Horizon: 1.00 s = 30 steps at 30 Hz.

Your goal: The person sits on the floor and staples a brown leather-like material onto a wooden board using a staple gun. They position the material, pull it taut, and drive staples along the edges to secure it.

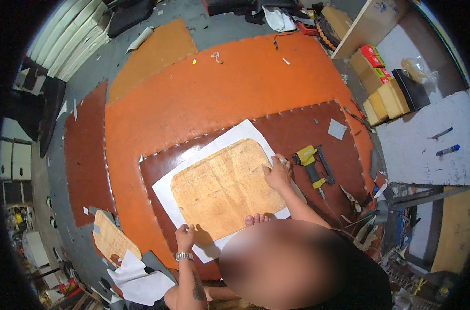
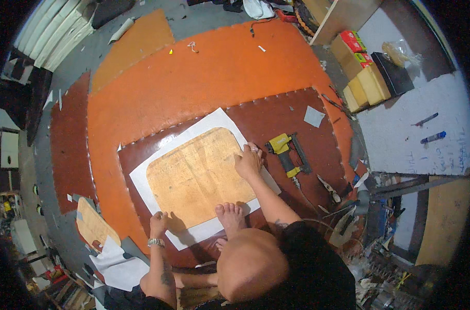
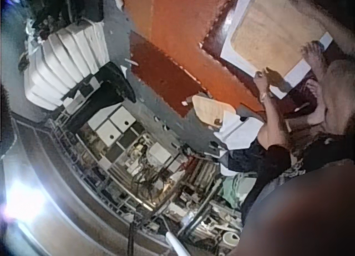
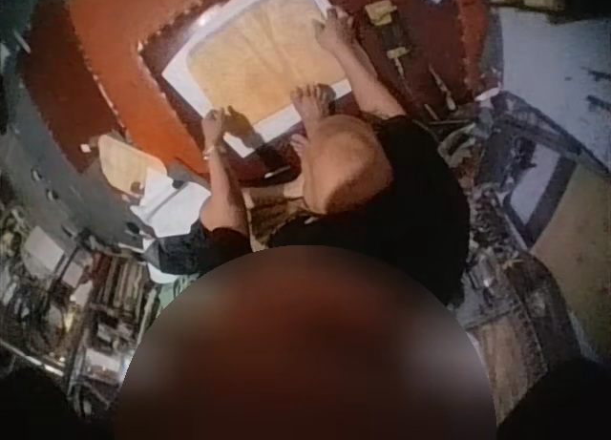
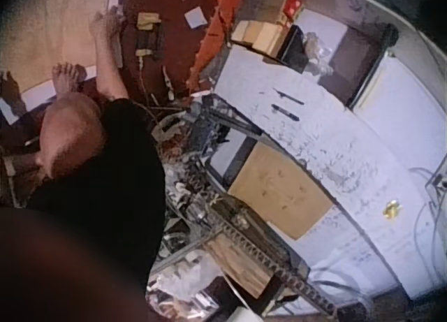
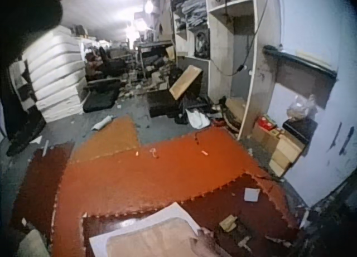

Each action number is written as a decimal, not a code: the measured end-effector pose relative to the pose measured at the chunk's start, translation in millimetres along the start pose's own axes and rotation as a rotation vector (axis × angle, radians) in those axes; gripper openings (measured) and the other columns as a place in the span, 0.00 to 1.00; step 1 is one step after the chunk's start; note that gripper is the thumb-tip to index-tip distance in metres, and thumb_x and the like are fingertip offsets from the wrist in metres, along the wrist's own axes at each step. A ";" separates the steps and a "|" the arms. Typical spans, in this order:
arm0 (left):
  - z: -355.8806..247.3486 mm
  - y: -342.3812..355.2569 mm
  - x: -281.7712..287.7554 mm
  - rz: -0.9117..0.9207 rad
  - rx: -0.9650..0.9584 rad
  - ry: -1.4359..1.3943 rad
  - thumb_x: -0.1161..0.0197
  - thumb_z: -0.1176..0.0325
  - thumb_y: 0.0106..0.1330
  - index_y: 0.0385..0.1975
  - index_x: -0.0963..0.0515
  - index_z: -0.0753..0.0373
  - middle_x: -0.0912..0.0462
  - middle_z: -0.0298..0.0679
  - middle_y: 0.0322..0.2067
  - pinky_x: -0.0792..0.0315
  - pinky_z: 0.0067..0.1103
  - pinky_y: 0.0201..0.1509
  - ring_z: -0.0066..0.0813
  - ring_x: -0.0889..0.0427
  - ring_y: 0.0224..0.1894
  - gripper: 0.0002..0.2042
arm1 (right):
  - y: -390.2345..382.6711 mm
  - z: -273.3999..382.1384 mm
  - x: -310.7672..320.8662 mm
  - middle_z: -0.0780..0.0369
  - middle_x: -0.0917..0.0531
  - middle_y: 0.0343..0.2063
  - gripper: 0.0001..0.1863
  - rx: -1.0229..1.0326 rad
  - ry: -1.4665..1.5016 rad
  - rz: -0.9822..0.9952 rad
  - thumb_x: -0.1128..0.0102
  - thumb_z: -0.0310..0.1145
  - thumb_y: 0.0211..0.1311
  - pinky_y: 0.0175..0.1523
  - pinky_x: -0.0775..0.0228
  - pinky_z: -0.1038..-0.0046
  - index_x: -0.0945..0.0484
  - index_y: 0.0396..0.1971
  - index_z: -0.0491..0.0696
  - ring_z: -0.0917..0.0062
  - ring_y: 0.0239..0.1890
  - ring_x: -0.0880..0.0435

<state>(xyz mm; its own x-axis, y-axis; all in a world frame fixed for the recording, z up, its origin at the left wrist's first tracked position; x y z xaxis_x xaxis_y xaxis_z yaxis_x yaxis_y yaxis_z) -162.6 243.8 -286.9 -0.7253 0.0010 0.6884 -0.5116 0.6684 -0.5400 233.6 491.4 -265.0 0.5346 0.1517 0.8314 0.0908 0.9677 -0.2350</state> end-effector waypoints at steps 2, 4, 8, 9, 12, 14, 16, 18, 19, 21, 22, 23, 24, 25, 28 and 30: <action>4.1 -4.5 -9.1 -0.023 0.049 -0.059 0.34 0.64 0.69 0.51 0.18 0.73 0.12 0.52 0.29 0.22 0.34 0.38 0.35 0.16 0.29 0.18 | -13.2 -20.2 -9.7 0.42 0.22 0.60 0.35 -0.034 -0.014 -0.012 0.32 0.43 0.65 0.72 0.36 0.52 0.26 0.67 0.39 0.47 0.65 0.26; 2.2 -9.1 -14.5 -0.004 0.029 -0.026 0.32 0.65 0.70 0.55 0.19 0.73 0.12 0.48 0.31 0.22 0.33 0.38 0.35 0.16 0.29 0.20 | -23.6 -33.4 -14.9 0.45 0.19 0.57 0.33 -0.106 -0.005 -0.030 0.31 0.41 0.64 0.69 0.33 0.52 0.24 0.65 0.39 0.48 0.63 0.24; 0.3 -20.2 -15.3 -0.043 0.162 -0.368 0.31 0.68 0.71 0.65 0.21 0.66 0.14 0.37 0.37 0.23 0.27 0.35 0.29 0.18 0.31 0.24 | -25.5 -45.4 -18.6 0.52 0.16 0.49 0.28 0.007 0.119 0.075 0.31 0.34 0.63 0.58 0.24 0.59 0.20 0.63 0.43 0.59 0.49 0.16; 0.4 -24.2 -15.3 -0.044 0.163 -0.435 0.32 0.69 0.71 0.67 0.22 0.64 0.15 0.35 0.38 0.23 0.26 0.35 0.26 0.18 0.32 0.24 | -22.4 -50.5 -18.3 0.54 0.16 0.47 0.27 -0.010 0.217 0.118 0.31 0.32 0.62 0.55 0.23 0.61 0.19 0.63 0.45 0.62 0.46 0.15; 8.2 -41.4 -15.7 -0.013 0.362 -0.569 0.34 0.75 0.72 0.70 0.23 0.56 0.18 0.30 0.39 0.26 0.19 0.33 0.17 0.21 0.34 0.25 | -11.1 -68.0 -17.6 0.58 0.17 0.43 0.28 -0.063 0.457 0.228 0.33 0.26 0.61 0.50 0.21 0.66 0.18 0.64 0.50 0.70 0.39 0.15; 11.0 -53.5 -21.4 0.019 0.315 -0.644 0.35 0.77 0.70 0.72 0.25 0.58 0.17 0.31 0.37 0.27 0.19 0.31 0.18 0.22 0.31 0.28 | -7.0 -77.7 -21.1 0.61 0.20 0.40 0.29 -0.174 0.612 0.264 0.35 0.22 0.61 0.49 0.23 0.68 0.17 0.65 0.54 0.73 0.38 0.18; 15.9 -62.0 -28.7 0.020 0.357 -0.692 0.36 0.81 0.70 0.70 0.22 0.55 0.18 0.28 0.39 0.24 0.19 0.36 0.18 0.22 0.34 0.27 | -4.8 -78.5 -22.5 0.59 0.20 0.39 0.30 0.027 0.405 0.191 0.32 0.25 0.61 0.50 0.24 0.65 0.17 0.65 0.57 0.68 0.40 0.19; 19.2 -63.2 -32.5 -0.024 0.264 -0.715 0.36 0.81 0.70 0.70 0.22 0.56 0.18 0.27 0.39 0.24 0.19 0.37 0.17 0.22 0.35 0.27 | -4.6 -77.0 -25.2 0.58 0.21 0.37 0.30 0.083 0.265 0.148 0.31 0.27 0.60 0.50 0.24 0.63 0.17 0.65 0.59 0.67 0.40 0.20; 21.1 -62.3 -34.6 -0.038 0.240 -0.718 0.36 0.81 0.70 0.70 0.22 0.56 0.18 0.27 0.39 0.24 0.19 0.38 0.17 0.21 0.35 0.27 | -4.7 -75.5 -26.2 0.58 0.22 0.36 0.30 0.075 0.224 0.142 0.30 0.27 0.60 0.50 0.25 0.64 0.17 0.65 0.60 0.67 0.40 0.20; 26.5 -59.4 -35.2 -0.004 0.224 -0.650 0.37 0.82 0.70 0.70 0.22 0.59 0.17 0.27 0.40 0.24 0.19 0.42 0.16 0.21 0.38 0.27 | -4.4 -72.5 -25.3 0.59 0.22 0.34 0.30 0.047 0.204 0.167 0.30 0.28 0.59 0.49 0.25 0.64 0.16 0.64 0.60 0.68 0.40 0.20; 29.1 -57.4 -33.4 -0.013 0.202 -0.612 0.37 0.82 0.70 0.70 0.23 0.59 0.16 0.28 0.42 0.24 0.19 0.44 0.16 0.20 0.40 0.27 | -3.7 -71.1 -23.6 0.59 0.22 0.34 0.30 0.025 0.227 0.194 0.30 0.28 0.59 0.49 0.25 0.63 0.16 0.64 0.61 0.67 0.40 0.20; 31.3 -56.1 -34.0 -0.021 0.216 -0.552 0.37 0.82 0.70 0.70 0.23 0.60 0.15 0.29 0.45 0.23 0.19 0.46 0.17 0.20 0.42 0.27 | -2.5 -70.7 -21.0 0.59 0.22 0.33 0.30 -0.023 0.255 0.217 0.30 0.28 0.59 0.49 0.25 0.63 0.16 0.63 0.61 0.67 0.40 0.20; 35.0 -55.4 -33.7 0.040 0.298 -0.586 0.37 0.82 0.71 0.70 0.23 0.60 0.14 0.34 0.56 0.24 0.19 0.54 0.19 0.18 0.50 0.26 | -0.8 -68.6 -17.4 0.60 0.22 0.32 0.29 0.026 0.226 0.221 0.30 0.27 0.60 0.48 0.25 0.65 0.16 0.64 0.59 0.70 0.38 0.21; 35.6 -54.6 -34.9 0.050 0.266 -0.666 0.37 0.82 0.71 0.70 0.24 0.60 0.15 0.35 0.58 0.24 0.19 0.56 0.19 0.18 0.52 0.27 | 1.1 -67.3 -13.7 0.62 0.21 0.32 0.28 0.049 0.200 0.226 0.31 0.27 0.61 0.46 0.25 0.67 0.16 0.64 0.57 0.73 0.37 0.21; 39.7 -52.9 -35.3 0.056 0.239 -0.773 0.38 0.81 0.72 0.71 0.25 0.61 0.17 0.35 0.62 0.25 0.20 0.58 0.20 0.18 0.54 0.26 | 7.0 -65.5 -4.6 0.66 0.21 0.29 0.28 -0.007 0.284 0.346 0.33 0.27 0.63 0.42 0.26 0.73 0.17 0.65 0.54 0.80 0.33 0.23; 43.5 -51.9 -36.2 0.059 0.260 -0.801 0.38 0.81 0.73 0.71 0.25 0.61 0.17 0.35 0.62 0.25 0.20 0.59 0.21 0.18 0.55 0.26 | 9.4 -63.8 -0.1 0.69 0.21 0.28 0.28 -0.070 0.348 0.430 0.34 0.28 0.64 0.40 0.28 0.75 0.18 0.66 0.54 0.84 0.32 0.24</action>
<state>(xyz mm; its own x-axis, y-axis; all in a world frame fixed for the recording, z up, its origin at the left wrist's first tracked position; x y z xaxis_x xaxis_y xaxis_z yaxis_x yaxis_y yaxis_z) -129.9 176.7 -304.8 -0.8116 -0.5627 0.1571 -0.4811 0.4912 -0.7261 288.1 487.6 -299.4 0.7807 0.4434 0.4403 -0.1476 0.8155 -0.5596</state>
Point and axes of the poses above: each hand's wrist, its own y-axis towards the middle knuckle, its own x-axis out of the back of the hand, z = x × y, the point moved 2 cm from there along y, towards the middle knuckle
